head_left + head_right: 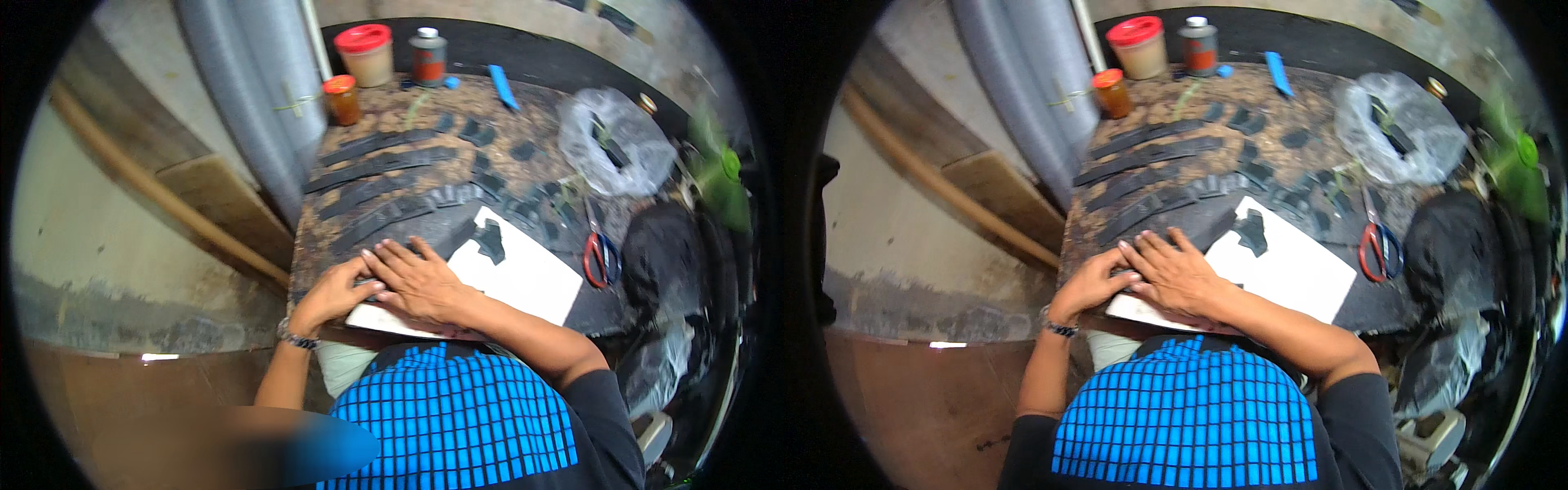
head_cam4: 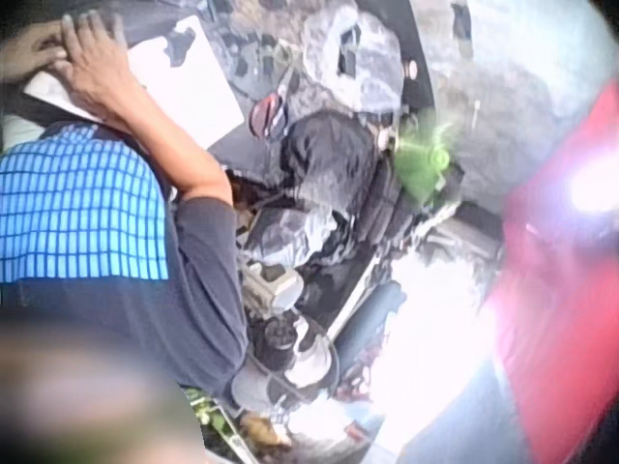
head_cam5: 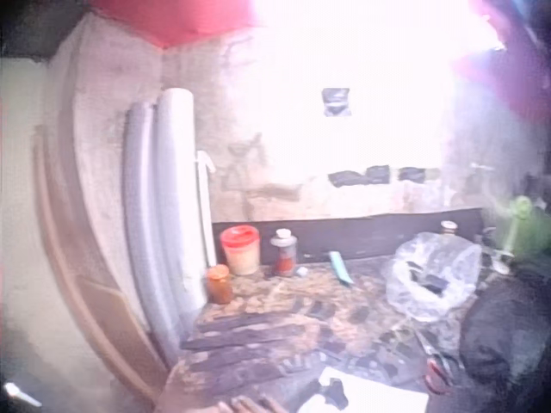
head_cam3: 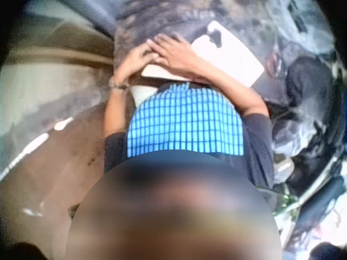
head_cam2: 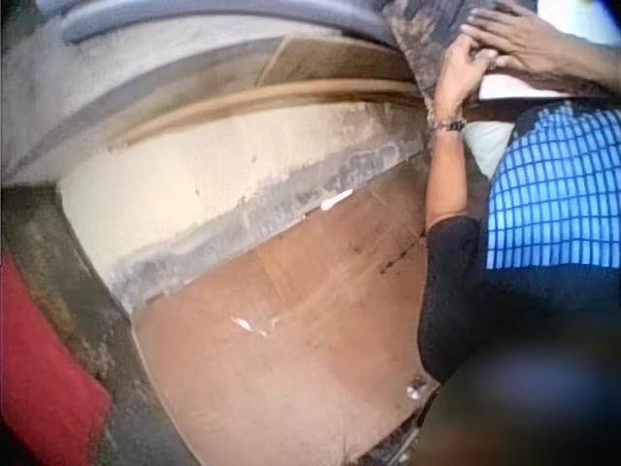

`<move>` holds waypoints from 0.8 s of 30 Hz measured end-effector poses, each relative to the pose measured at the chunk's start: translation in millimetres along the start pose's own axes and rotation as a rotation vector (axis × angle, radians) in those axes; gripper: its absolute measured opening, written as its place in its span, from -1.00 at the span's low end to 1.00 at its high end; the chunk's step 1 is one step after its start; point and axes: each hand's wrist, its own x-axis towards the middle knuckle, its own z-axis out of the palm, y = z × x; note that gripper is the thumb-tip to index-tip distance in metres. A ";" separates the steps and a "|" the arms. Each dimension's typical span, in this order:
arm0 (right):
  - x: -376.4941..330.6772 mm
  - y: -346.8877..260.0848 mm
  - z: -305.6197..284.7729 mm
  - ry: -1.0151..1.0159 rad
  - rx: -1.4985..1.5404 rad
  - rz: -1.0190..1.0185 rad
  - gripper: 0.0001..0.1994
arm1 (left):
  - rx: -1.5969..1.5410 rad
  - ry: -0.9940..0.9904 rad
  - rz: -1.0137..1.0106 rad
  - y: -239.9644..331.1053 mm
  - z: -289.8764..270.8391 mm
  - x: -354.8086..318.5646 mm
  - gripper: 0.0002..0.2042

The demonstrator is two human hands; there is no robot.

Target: The person repeatedly picks up black rubber shoe parts and aligns them with other pieces on a white template on the table. They handle the parts one at a time, turning and fitting them together without using any tools. The assembled pieces remain on the table throughout the clip.

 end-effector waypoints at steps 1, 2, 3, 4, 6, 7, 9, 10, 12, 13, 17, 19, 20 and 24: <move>0.7 0.8 4.2 0.022 0.002 0.014 -0.32 | 0.006 -0.003 0.015 0.9 1.4 1.8 -0.70; 0.1 1.1 7.4 0.045 0.002 0.007 -0.33 | 0.012 0.002 -0.014 2.0 2.7 1.2 -0.72; 0.8 0.9 9.4 0.027 0.048 0.027 -0.33 | 0.042 0.036 0.003 3.9 3.9 0.0 -0.70; 1.8 1.0 9.7 0.004 0.055 0.029 -0.33 | 0.019 0.063 0.006 6.2 6.9 -1.0 -0.71; 2.3 4.4 3.0 0.045 0.046 0.016 -0.34 | 0.066 0.100 0.025 11.3 10.1 -3.2 -0.72; 2.0 9.9 -4.2 0.069 0.024 0.015 -0.34 | 0.127 0.100 0.049 13.7 11.2 -3.6 -0.71; -0.3 25.4 -25.5 0.140 -0.026 0.065 -0.38 | 0.188 0.083 0.049 19.2 11.3 -3.4 -0.69; -7.4 44.5 -42.8 0.122 0.081 0.124 -0.42 | 0.186 0.066 0.021 22.5 10.8 -4.1 -0.68; -20.2 78.3 -75.7 0.131 -0.014 0.306 -0.77 | 0.195 0.061 -0.017 31.7 11.0 -4.4 -0.63; -30.4 92.6 -90.4 0.110 0.011 0.415 -0.75 | 0.279 0.082 0.010 38.4 11.9 -5.5 -0.62; -58.4 120.9 -120.4 -0.082 0.268 0.685 -0.75 | 0.536 0.271 0.214 84.2 18.4 -11.1 -0.55; -58.8 123.8 -122.4 -0.195 0.315 0.684 -0.71 | 0.306 0.290 0.364 119.0 19.4 -19.9 -0.51; -58.6 123.2 -121.7 -0.259 0.339 0.696 -0.69 | -0.011 0.269 0.353 139.3 19.5 -31.5 -0.50; -59.2 121.8 -116.7 -0.306 0.324 0.636 -0.70 | -0.511 0.338 0.855 209.4 17.8 -65.6 -0.60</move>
